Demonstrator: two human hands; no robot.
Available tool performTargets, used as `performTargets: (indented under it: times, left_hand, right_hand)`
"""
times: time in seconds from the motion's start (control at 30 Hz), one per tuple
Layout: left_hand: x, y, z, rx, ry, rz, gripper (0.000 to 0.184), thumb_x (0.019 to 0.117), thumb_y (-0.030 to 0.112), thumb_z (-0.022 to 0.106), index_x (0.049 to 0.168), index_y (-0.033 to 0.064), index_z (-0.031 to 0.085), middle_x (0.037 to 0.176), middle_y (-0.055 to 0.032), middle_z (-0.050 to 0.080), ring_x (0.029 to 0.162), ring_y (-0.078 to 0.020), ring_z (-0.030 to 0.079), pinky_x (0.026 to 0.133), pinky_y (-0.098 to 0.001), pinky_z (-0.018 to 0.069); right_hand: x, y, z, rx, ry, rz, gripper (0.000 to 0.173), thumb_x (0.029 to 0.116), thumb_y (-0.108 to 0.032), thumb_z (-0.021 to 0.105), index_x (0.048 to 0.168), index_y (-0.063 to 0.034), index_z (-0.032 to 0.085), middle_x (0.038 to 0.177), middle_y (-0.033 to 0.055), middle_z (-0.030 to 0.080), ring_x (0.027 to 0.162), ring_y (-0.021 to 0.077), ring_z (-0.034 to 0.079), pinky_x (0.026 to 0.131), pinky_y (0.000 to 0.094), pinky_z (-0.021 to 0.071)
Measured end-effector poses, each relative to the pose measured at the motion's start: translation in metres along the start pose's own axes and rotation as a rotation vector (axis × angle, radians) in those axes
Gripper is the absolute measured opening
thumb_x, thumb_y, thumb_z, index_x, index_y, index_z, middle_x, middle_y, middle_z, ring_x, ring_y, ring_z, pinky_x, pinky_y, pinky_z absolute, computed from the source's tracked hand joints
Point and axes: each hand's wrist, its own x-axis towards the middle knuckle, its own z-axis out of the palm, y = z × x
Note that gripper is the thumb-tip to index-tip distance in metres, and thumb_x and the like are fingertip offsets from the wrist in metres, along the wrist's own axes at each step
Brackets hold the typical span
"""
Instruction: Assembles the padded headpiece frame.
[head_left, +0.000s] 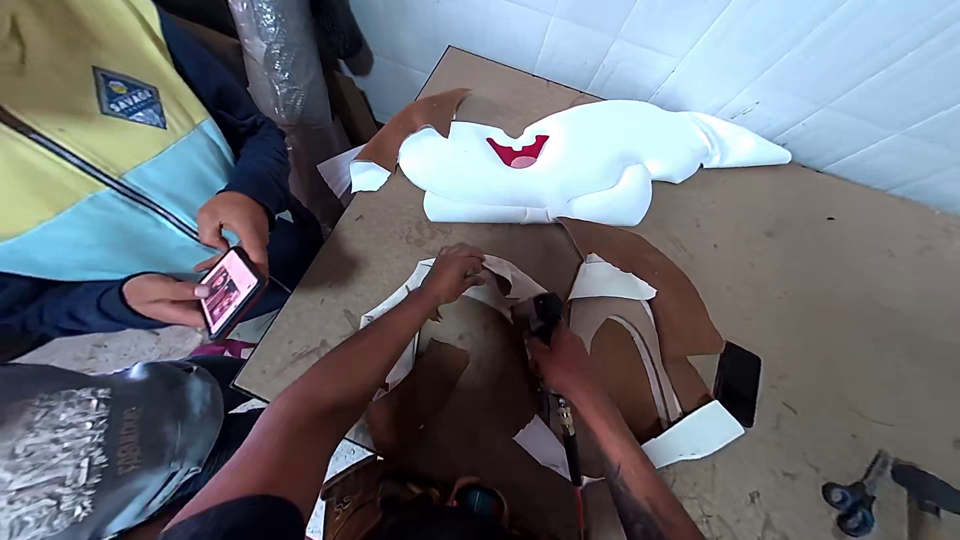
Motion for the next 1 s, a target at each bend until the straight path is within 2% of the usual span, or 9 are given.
performTargets:
  times: [0.1,0.23,0.33,0.47,0.57,0.67,0.73,0.83,1.0]
  left_hand:
    - [0.026,-0.009,0.001,0.007,-0.092,-0.050,0.025,0.0890,0.048,0.076,0.089,0.0224,0.074,0.133,0.0077,0.062,0.129,-0.0168,0.052,0.106,-0.0500,0.0448]
    - [0.046,-0.014,-0.009,-0.108,-0.101,-0.149,0.019,0.0871,0.025,0.080,0.100,0.0140,0.073,0.122,-0.0046,0.065,0.105,-0.0209,0.066,0.095,-0.0473,0.0577]
    - [0.037,-0.014,-0.034,-0.285,0.074,-0.179,0.023,0.0905,0.024,0.079,0.109,0.0130,0.072,0.120,-0.0037,0.068,0.099,-0.0147,0.069,0.090,-0.0387,0.0610]
    - [-0.043,0.010,-0.086,-0.249,0.379,-0.297,0.019,0.0950,0.030,0.074,0.104,0.0137,0.073,0.106,-0.0004,0.070,0.095,-0.0113,0.067,0.086,-0.0357,0.0599]
    - [-0.134,0.046,-0.083,-0.014,0.417,-0.483,0.025,0.0896,0.041,0.077,0.103,0.0210,0.074,0.110,0.0002,0.070,0.108,-0.0197,0.064,0.095,-0.0478,0.0554]
    - [-0.179,0.064,-0.039,0.186,0.346,-0.636,0.081,0.0658,0.068,0.085,0.134,0.0309,0.065,0.154,-0.0026,0.050,0.145,-0.0306,0.041,0.116,-0.0629,0.0359]
    - [-0.171,0.054,-0.022,0.237,0.303,-0.718,0.098,0.0638,0.069,0.085,0.147,0.0289,0.055,0.166,-0.0049,0.035,0.155,-0.0339,0.026,0.119,-0.0687,0.0267]
    - [-0.150,0.030,-0.015,0.230,0.325,-0.783,0.075,0.0783,0.069,0.073,0.140,0.0296,0.059,0.148,0.0057,0.057,0.136,-0.0197,0.051,0.110,-0.0588,0.0400]
    - [-0.157,0.018,-0.020,0.015,0.444,-0.829,0.041,0.0925,0.051,0.070,0.125,0.0266,0.070,0.120,0.0029,0.072,0.116,-0.0195,0.065,0.107,-0.0539,0.0467]
  right_hand:
    - [0.010,-0.018,0.006,-0.003,0.012,-0.065,0.041,0.0969,-0.042,0.062,0.130,-0.0189,0.055,0.076,0.0061,0.069,0.056,0.0242,0.067,0.050,0.0493,0.0582]
    - [0.038,-0.037,0.010,-0.037,0.033,-0.114,0.042,0.0950,-0.038,0.063,0.128,-0.0127,0.055,0.080,0.0118,0.068,0.063,0.0306,0.068,0.055,0.0559,0.0570]
    - [0.062,-0.063,0.009,-0.082,0.000,-0.101,0.041,0.0937,-0.033,0.064,0.129,-0.0126,0.056,0.088,0.0114,0.070,0.074,0.0299,0.071,0.066,0.0567,0.0603]
    - [0.070,-0.080,0.009,-0.093,-0.033,-0.105,0.046,0.0943,-0.032,0.064,0.133,-0.0101,0.052,0.093,0.0153,0.070,0.078,0.0336,0.071,0.069,0.0596,0.0591]
    - [0.050,-0.069,0.012,-0.035,-0.025,-0.170,0.048,0.0954,-0.034,0.065,0.135,-0.0106,0.051,0.085,0.0146,0.069,0.065,0.0324,0.069,0.059,0.0572,0.0580]
    - [0.021,-0.057,0.026,0.007,-0.144,-0.214,0.044,0.0958,-0.038,0.064,0.133,-0.0163,0.053,0.078,0.0085,0.071,0.055,0.0251,0.068,0.050,0.0483,0.0589]
    - [0.014,-0.060,0.042,0.036,-0.199,-0.275,0.042,0.0959,-0.034,0.065,0.133,-0.0166,0.054,0.077,0.0075,0.071,0.056,0.0235,0.069,0.050,0.0463,0.0602]
    - [0.011,-0.059,0.050,0.096,-0.221,-0.303,0.038,0.0953,-0.029,0.065,0.130,-0.0166,0.056,0.078,0.0069,0.071,0.056,0.0224,0.069,0.051,0.0442,0.0609]
    - [-0.004,-0.084,0.051,0.081,-0.272,-0.315,0.037,0.0972,-0.030,0.063,0.129,-0.0138,0.057,0.079,0.0109,0.069,0.055,0.0260,0.066,0.051,0.0477,0.0593]
